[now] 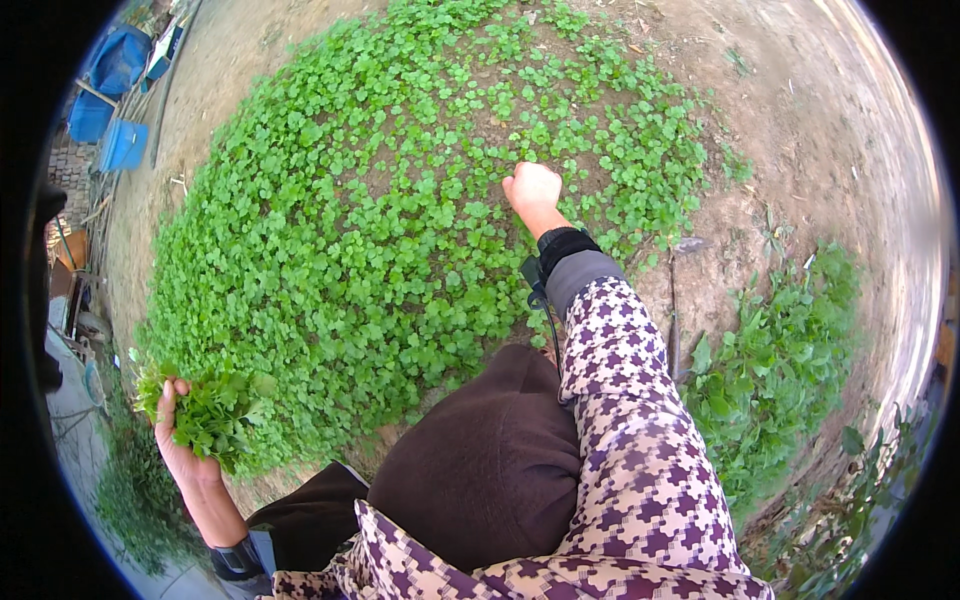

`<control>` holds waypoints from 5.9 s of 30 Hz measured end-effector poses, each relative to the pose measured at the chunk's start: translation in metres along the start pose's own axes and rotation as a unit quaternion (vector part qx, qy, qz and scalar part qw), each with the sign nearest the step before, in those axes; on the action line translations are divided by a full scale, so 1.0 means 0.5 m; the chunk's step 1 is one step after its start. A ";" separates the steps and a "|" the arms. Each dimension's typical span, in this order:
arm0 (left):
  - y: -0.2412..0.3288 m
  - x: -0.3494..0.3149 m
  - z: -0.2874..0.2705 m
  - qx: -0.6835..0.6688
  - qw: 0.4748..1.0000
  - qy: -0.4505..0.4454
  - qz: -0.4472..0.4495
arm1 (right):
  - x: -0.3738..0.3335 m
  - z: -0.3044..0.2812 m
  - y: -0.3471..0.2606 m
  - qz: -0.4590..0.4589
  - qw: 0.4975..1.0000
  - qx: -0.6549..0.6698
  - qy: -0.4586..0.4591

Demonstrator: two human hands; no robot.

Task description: The person squats in a garden patch and repeatedly plucks small green leafy plants by hand, gathering them into a growing bunch held in the left hand. The person moves slightly along the rows to reach new plants and continues harvesting until the end of the clip.

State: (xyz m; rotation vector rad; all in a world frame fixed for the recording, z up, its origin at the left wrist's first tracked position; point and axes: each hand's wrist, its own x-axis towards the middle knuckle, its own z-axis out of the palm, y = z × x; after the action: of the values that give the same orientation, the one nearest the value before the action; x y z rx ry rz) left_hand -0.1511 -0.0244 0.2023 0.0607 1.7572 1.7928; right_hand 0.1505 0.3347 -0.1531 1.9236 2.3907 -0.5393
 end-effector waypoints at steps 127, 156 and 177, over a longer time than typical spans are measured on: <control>-0.080 0.076 0.037 0.114 0.959 0.252 -0.062 | 0.384 -0.058 0.084 -0.062 0.992 -0.102 0.032; -0.009 0.037 0.044 0.035 0.997 0.062 -0.030 | 0.006 -0.326 0.643 0.124 0.939 0.177 0.266; -0.026 0.045 0.044 0.049 0.995 0.079 -0.041 | 0.141 -0.282 0.451 0.043 0.947 0.199 0.248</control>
State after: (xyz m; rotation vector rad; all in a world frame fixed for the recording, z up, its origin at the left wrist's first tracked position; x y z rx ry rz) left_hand -0.1543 0.0045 0.1841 -0.1141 1.9288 1.6929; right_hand 0.3755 0.4810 -0.0931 2.5933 2.6134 -0.6384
